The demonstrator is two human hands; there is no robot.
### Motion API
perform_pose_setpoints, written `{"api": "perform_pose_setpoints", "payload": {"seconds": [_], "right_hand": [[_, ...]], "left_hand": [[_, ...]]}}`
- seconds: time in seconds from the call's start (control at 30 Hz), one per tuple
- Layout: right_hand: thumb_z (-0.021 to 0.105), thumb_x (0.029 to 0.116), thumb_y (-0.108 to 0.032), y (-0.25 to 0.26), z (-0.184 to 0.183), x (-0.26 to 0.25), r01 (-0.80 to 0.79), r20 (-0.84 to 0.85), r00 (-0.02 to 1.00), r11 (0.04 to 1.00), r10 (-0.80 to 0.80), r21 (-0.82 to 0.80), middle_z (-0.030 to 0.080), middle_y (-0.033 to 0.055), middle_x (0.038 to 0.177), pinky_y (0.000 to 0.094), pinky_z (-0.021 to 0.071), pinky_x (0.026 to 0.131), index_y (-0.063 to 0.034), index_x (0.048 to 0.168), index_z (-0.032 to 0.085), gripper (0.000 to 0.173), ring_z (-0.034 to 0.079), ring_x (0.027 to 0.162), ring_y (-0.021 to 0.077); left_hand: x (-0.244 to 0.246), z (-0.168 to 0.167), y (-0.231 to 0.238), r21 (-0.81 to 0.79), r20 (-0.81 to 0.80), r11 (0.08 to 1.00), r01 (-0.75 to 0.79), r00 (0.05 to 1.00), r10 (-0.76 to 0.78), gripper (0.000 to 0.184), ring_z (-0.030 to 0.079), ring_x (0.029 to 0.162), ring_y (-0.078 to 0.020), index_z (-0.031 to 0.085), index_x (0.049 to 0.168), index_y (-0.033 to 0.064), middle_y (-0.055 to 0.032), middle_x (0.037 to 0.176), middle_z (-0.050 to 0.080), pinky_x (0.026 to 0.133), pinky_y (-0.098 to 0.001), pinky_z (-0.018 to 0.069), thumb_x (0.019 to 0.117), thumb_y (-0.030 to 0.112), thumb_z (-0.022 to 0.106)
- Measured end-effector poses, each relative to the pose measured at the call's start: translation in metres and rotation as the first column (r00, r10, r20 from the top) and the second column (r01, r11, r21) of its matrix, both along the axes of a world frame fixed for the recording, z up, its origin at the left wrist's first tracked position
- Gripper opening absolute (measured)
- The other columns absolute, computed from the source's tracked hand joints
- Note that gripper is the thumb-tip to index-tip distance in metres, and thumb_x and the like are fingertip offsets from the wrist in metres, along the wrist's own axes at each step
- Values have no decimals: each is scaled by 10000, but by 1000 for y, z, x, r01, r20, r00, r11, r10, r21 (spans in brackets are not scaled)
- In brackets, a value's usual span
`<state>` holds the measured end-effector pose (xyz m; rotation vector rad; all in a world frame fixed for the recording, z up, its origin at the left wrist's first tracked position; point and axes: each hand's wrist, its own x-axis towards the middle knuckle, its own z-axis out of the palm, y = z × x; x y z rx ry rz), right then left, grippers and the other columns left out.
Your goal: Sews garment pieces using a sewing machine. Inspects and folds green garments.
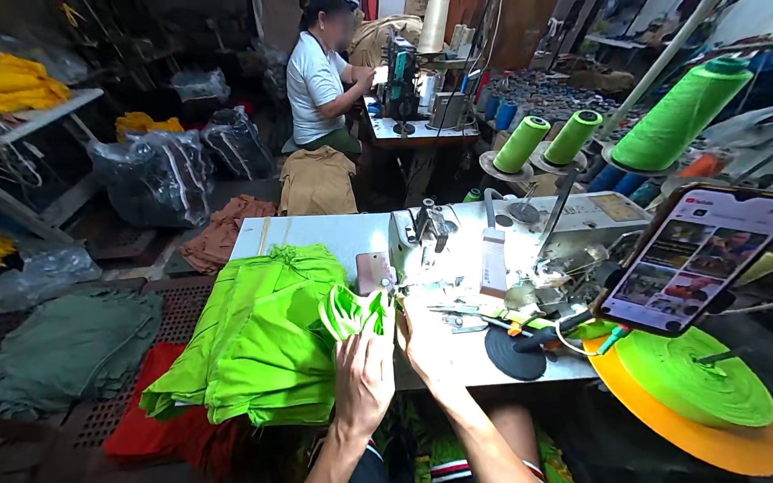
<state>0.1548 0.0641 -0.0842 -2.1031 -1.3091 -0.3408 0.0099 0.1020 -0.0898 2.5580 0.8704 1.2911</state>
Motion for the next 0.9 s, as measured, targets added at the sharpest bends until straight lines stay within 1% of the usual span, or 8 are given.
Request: {"api": "perform_pose_setpoints", "payload": {"seconds": [0.1, 0.3, 0.37, 0.5, 0.6, 0.67, 0.77, 0.9], "right_hand": [[633, 914, -183, -11, -6, 2, 10, -5, 1000, 999, -10, 45, 745, 138, 1085, 531, 600, 696, -74, 1246, 712, 358, 744, 893, 328], [558, 1027, -317, -66, -34, 5, 108, -326, 943, 987, -63, 122, 737, 77, 1083, 422, 607, 780, -65, 1327, 651, 402, 715, 896, 180], [630, 986, -317, -92, -52, -7, 99, -547, 836, 991, -30, 96, 721, 81, 1025, 366, 589, 802, -28, 1280, 647, 411, 689, 870, 146], [810, 850, -402, -99, -67, -53, 11, -829, 527, 973, 190, 230, 684, 0, 861, 255, 565, 664, -29, 1209, 659, 539, 633, 718, 61], [836, 844, -383, -65, -52, -74, 14, -878, 376, 946, 297, 325, 672, 11, 831, 275, 537, 608, -48, 1103, 677, 452, 606, 669, 91], [800, 892, -320, -59, -38, -70, 39, -902, 307, 943, 305, 332, 676, 28, 837, 282, 549, 645, -49, 1056, 689, 336, 619, 686, 98], [772, 914, -228, -82, -13, -49, 16, -845, 400, 919, 356, 395, 720, -2, 855, 235, 573, 664, -46, 1083, 725, 253, 650, 704, 57], [623, 989, -165, -102, 37, -35, -87, -743, 351, 810, 570, 580, 631, -66, 723, 183, 485, 515, -107, 1033, 667, 85, 547, 560, 9]], "left_hand": [[1, -9, -4, 3, -29, 999, 36, 999, -36, 196, 672, 961, -173, 774, 968, 141, -17, 994, 730, 905, -391, 514, 973, 248, 610], [-19, 10, 14, -100, 68, 982, 159, 986, -153, 235, 674, 1083, -207, 772, 1032, 76, -72, 1109, 733, 977, -409, 542, 883, 241, 694], [-34, 29, 50, -190, 89, 976, 109, 992, -94, 272, 671, 1149, -252, 717, 1166, 4, -142, 1197, 707, 1007, -421, 553, 967, 111, 566], [-31, 29, 133, -555, -2, 815, 165, 980, -200, 476, 625, 1215, -263, 563, 1432, 59, -169, 1363, 616, 1020, -452, 524, 1078, 360, 457], [-15, 16, 148, -691, 12, 668, 275, 929, -370, 342, 655, 1128, -169, 692, 1213, 29, -118, 1213, 691, 1002, -380, 528, 1048, 293, 551], [-27, 26, 142, -647, 36, 702, 297, 932, -362, 264, 679, 1070, -145, 713, 1142, 33, -90, 1159, 710, 959, -355, 559, 1021, 233, 590], [-84, 79, 124, -443, 178, 828, 344, 939, -295, 251, 693, 1070, -158, 709, 1139, 43, -67, 1150, 731, 962, -393, 572, 1013, 236, 611], [-160, 159, 57, -90, 252, 944, 319, 924, -288, 91, 694, 1041, -104, 686, 1073, 218, 66, 1067, 722, 944, -346, 584, 1011, 275, 651]]}}
